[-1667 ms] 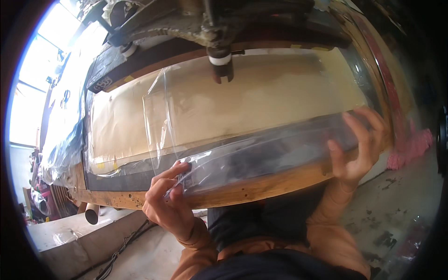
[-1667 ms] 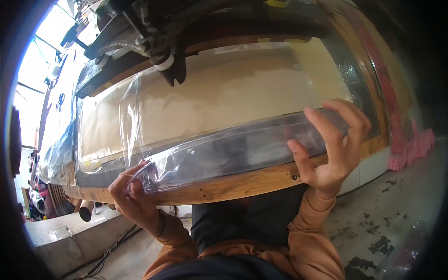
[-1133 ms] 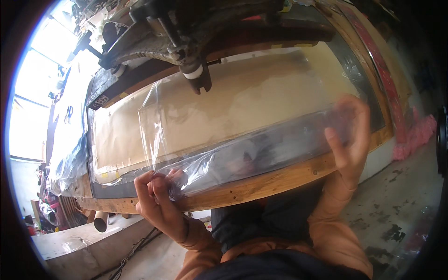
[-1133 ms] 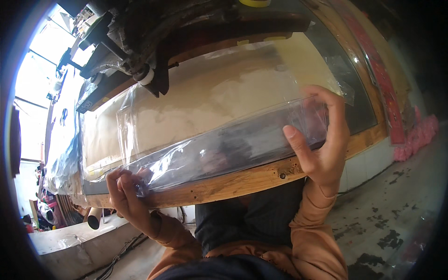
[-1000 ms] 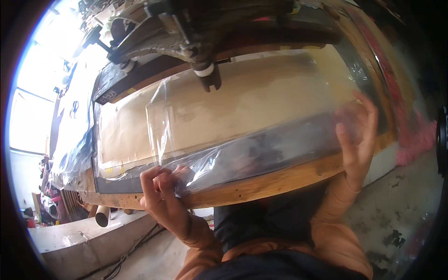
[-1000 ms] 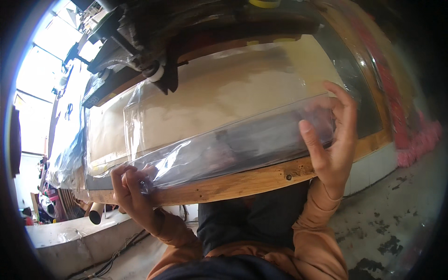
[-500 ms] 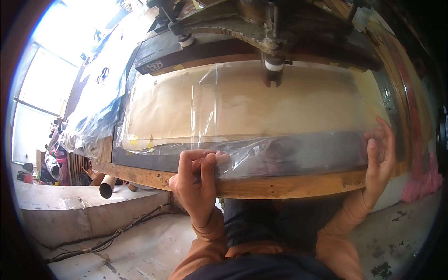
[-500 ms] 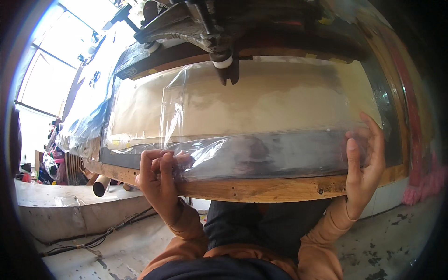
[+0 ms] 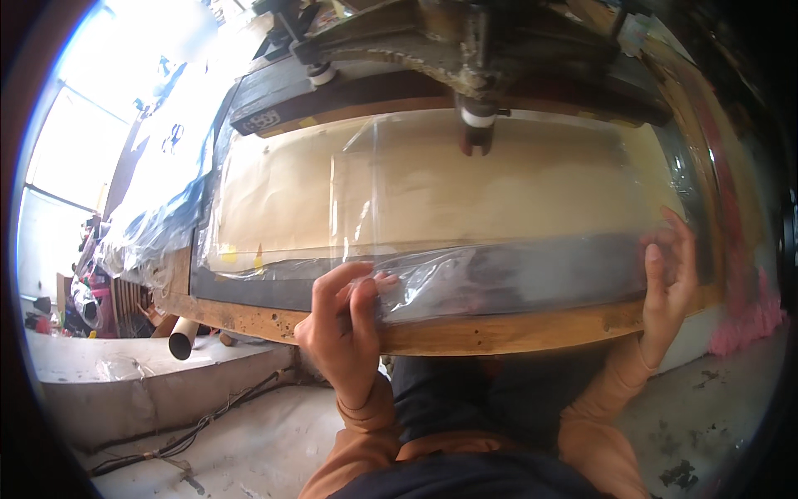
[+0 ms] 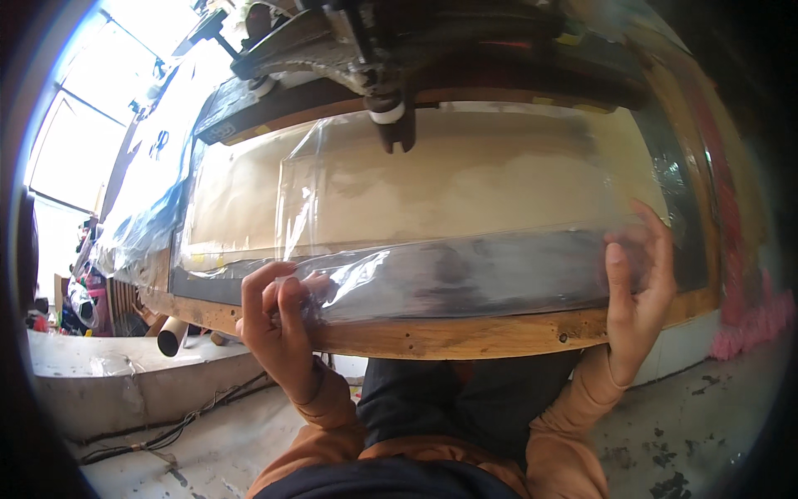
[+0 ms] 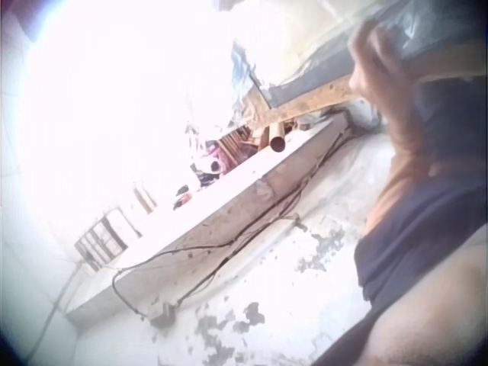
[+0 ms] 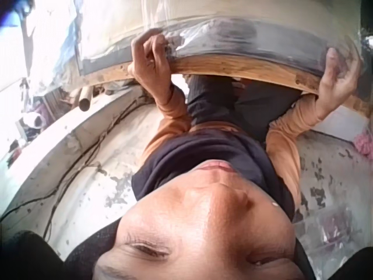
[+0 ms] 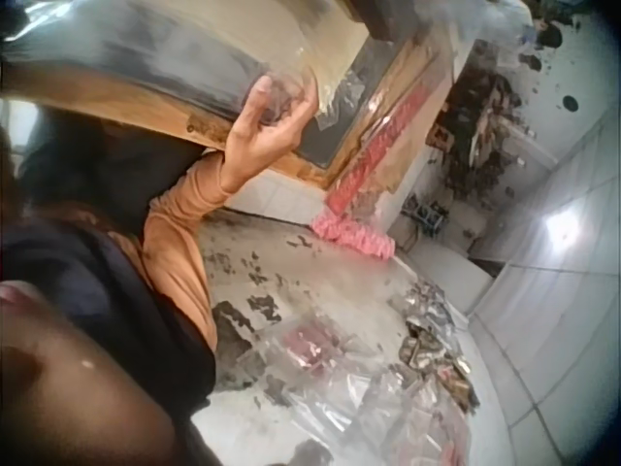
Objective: The person positions a clear plastic sheet on a workbench under a press machine and operates the machine to seal the plastic, repeating the action for several sections.
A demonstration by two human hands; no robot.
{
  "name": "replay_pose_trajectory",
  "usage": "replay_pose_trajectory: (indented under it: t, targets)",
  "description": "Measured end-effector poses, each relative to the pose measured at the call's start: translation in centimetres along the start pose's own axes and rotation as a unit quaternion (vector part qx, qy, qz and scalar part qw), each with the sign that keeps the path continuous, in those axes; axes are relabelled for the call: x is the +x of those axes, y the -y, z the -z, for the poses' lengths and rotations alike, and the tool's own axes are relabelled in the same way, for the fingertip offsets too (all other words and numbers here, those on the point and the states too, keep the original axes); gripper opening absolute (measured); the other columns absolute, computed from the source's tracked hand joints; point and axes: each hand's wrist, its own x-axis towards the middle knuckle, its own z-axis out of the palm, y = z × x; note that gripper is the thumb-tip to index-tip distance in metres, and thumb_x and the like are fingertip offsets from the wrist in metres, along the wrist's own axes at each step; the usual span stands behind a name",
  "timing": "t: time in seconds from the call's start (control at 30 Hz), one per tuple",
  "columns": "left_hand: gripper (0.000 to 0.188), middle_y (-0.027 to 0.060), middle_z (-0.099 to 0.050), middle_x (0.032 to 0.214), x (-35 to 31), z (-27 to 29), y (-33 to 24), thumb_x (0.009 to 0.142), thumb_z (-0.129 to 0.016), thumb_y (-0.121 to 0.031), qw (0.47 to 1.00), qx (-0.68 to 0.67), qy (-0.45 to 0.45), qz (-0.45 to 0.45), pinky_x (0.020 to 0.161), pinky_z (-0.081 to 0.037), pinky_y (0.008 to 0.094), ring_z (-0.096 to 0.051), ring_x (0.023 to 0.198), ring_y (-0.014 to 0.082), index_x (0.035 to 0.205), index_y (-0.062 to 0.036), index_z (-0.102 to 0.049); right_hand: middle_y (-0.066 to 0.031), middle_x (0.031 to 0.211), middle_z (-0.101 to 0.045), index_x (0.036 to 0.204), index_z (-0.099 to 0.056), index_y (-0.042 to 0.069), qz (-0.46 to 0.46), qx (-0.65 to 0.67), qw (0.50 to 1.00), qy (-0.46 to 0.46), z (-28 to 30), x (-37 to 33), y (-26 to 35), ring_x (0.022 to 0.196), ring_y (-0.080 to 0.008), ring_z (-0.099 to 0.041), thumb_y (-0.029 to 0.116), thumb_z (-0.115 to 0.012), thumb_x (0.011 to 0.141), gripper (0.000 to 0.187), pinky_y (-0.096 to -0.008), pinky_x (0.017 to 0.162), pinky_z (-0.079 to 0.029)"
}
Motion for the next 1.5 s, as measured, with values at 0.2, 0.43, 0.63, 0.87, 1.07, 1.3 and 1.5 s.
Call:
replay_pose_trajectory:
  t: [0.2,0.43,0.63,0.87,1.07,1.3,1.5]
  targets:
    - [0.010,0.0162,-0.067,0.072,-0.4,0.2,0.8,0.092,-0.049,-0.006,1.000,0.017,-0.012,-0.005,0.063,-0.049,0.0240,-0.063,0.066,0.0153,0.098,0.0015,-0.051,-0.0035,0.083,-0.058,0.119,-0.051,0.003,0.027,-0.004,1.000,-0.002,-0.6,0.1,-0.1,0.074,-0.0088,-0.051,0.016,-0.061,0.084,0.038,-0.0209,0.067,-0.041]
    - [0.011,0.0153,-0.065,0.071,-0.4,0.1,0.9,0.092,-0.048,-0.006,1.000,0.011,-0.011,-0.018,0.062,-0.049,0.0253,-0.062,0.065,0.0163,0.098,0.0018,-0.051,-0.0047,0.079,-0.058,0.118,-0.051,0.001,0.043,-0.016,0.999,-0.004,-0.3,0.2,-0.6,0.074,-0.0098,-0.052,0.016,-0.061,0.084,0.039,-0.0221,0.070,-0.041]
    - [0.011,0.0154,-0.065,0.074,-0.5,0.3,1.0,0.093,-0.047,-0.006,1.000,0.019,-0.006,-0.018,0.063,-0.049,0.0258,-0.062,0.065,0.0164,0.100,0.0017,-0.050,-0.0051,0.080,-0.059,0.116,-0.049,0.001,0.044,0.005,0.999,-0.010,-0.4,0.2,-0.2,0.075,-0.0106,-0.054,0.017,-0.064,0.083,0.040,-0.0232,0.071,-0.041]
    - [0.011,0.0132,-0.067,0.070,-0.4,0.0,0.8,0.090,-0.053,-0.007,0.999,-0.010,-0.031,-0.002,0.068,-0.049,0.0229,-0.067,0.073,0.0169,0.096,0.0016,-0.055,-0.0073,0.081,-0.058,0.107,-0.045,0.003,0.088,0.074,0.993,-0.028,-0.5,0.1,-0.5,0.078,-0.0136,-0.057,0.009,-0.064,0.084,0.030,-0.0237,0.072,-0.043]
    - [0.011,0.0128,-0.067,0.069,-0.4,0.1,1.0,0.089,-0.053,-0.006,0.999,-0.010,-0.033,-0.003,0.067,-0.049,0.0225,-0.066,0.071,0.0164,0.096,0.0017,-0.055,-0.0077,0.082,-0.057,0.104,-0.045,0.003,0.080,0.103,0.991,-0.041,-0.8,-0.1,-0.3,0.079,-0.0142,-0.057,0.006,-0.061,0.085,0.025,-0.0243,0.072,-0.043]
    - [0.015,0.0146,-0.066,0.074,-0.5,0.6,1.0,0.093,-0.046,-0.009,0.999,0.043,-0.009,-0.020,0.063,-0.049,0.0245,-0.063,0.067,0.0157,0.099,0.0038,-0.053,-0.0069,0.082,-0.058,0.112,-0.044,0.001,0.075,0.074,0.994,-0.020,-0.8,-0.2,-0.3,0.079,-0.0135,-0.056,0.012,-0.059,0.087,0.031,-0.0251,0.075,-0.043]
    - [0.010,0.0088,-0.068,0.071,-0.4,-0.1,0.8,0.087,-0.054,-0.004,0.997,0.062,-0.038,-0.022,0.064,-0.050,0.0236,-0.066,0.067,0.0143,0.086,0.0041,-0.060,-0.0061,0.082,-0.059,0.123,-0.041,0.001,0.080,0.071,0.994,-0.039,-0.4,0.1,-0.7,0.080,-0.0127,-0.056,0.012,-0.059,0.087,0.042,-0.0244,0.076,-0.043]
